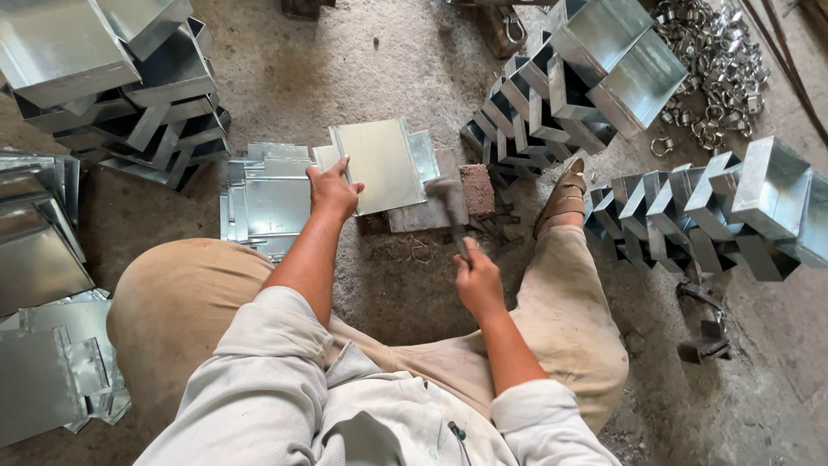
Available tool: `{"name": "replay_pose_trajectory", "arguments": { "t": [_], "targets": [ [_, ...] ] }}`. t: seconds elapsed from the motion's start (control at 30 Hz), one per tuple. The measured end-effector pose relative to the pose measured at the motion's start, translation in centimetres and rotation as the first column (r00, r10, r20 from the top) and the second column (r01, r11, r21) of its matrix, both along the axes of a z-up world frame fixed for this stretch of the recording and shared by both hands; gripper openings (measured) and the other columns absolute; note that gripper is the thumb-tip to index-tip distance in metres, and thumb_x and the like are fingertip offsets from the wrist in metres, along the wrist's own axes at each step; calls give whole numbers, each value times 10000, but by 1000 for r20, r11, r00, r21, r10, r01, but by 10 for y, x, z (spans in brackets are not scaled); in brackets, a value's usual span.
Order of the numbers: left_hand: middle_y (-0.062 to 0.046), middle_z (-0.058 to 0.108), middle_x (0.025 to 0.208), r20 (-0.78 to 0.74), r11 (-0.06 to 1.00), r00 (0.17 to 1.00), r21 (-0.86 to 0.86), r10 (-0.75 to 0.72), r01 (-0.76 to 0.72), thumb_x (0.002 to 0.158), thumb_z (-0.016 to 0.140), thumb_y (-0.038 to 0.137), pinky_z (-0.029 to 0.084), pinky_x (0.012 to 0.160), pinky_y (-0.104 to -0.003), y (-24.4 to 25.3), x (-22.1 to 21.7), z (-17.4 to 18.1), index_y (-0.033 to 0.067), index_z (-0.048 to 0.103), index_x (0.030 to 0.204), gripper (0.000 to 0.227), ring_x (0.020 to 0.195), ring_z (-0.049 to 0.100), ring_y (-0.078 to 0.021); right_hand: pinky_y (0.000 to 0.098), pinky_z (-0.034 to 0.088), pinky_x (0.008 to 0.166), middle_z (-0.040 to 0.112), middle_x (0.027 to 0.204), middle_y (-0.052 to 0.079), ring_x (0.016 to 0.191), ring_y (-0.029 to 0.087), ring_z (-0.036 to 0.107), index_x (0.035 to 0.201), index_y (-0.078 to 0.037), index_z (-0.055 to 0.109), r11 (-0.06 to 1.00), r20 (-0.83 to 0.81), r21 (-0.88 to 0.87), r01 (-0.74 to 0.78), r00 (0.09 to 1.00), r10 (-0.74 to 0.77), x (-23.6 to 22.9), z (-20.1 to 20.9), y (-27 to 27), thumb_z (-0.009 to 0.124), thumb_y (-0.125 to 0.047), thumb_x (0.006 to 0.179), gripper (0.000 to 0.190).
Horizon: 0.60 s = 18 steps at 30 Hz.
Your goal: The person sits on the floor and uses a hammer to strike the edges of square metal sheets placed on a brick. They repeatedly pick up sheets from a stack, hammer them, and place them into a separate pile of finished pieces.
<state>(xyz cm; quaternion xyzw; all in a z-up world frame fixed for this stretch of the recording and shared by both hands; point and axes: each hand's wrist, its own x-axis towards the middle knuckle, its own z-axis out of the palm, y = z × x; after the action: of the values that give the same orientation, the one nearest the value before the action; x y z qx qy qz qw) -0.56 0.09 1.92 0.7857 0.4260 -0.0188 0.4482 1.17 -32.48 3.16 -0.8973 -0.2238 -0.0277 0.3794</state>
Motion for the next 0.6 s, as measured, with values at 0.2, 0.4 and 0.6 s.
{"name": "replay_pose_trajectory", "arguments": {
  "t": [0.2,0.4,0.6],
  "targets": [
    [-142,397,1367,-42,999,999,-29,33,-34,853,816,278,484,1075,-401,-3,-2,14,338,517,1494,709,1203,595,-335,471,543,835,720,974,242,936,447,685,1270,-116,647,966,-314,-251,68,938,-147,13,-18,-7,634,-174,934,341],
    [-162,419,1401,162,991,987,133,11,-33,857,788,186,484,1028,-418,3,-3,-10,280,454,1512,741,1204,566,-359,509,520,880,711,1029,282,1016,483,664,1270,-78,602,938,-328,-333,92,922,-207,23,-47,-16,639,-250,946,368],
    [-181,539,1225,292,984,955,178,-55,2,896,588,41,493,1033,-406,-3,14,-33,252,361,1587,757,1134,593,-358,504,531,872,692,1059,300,1025,483,657,1251,-24,573,911,-217,-406,72,961,-172,9,-37,-11,714,-250,845,485]
  ]
}}
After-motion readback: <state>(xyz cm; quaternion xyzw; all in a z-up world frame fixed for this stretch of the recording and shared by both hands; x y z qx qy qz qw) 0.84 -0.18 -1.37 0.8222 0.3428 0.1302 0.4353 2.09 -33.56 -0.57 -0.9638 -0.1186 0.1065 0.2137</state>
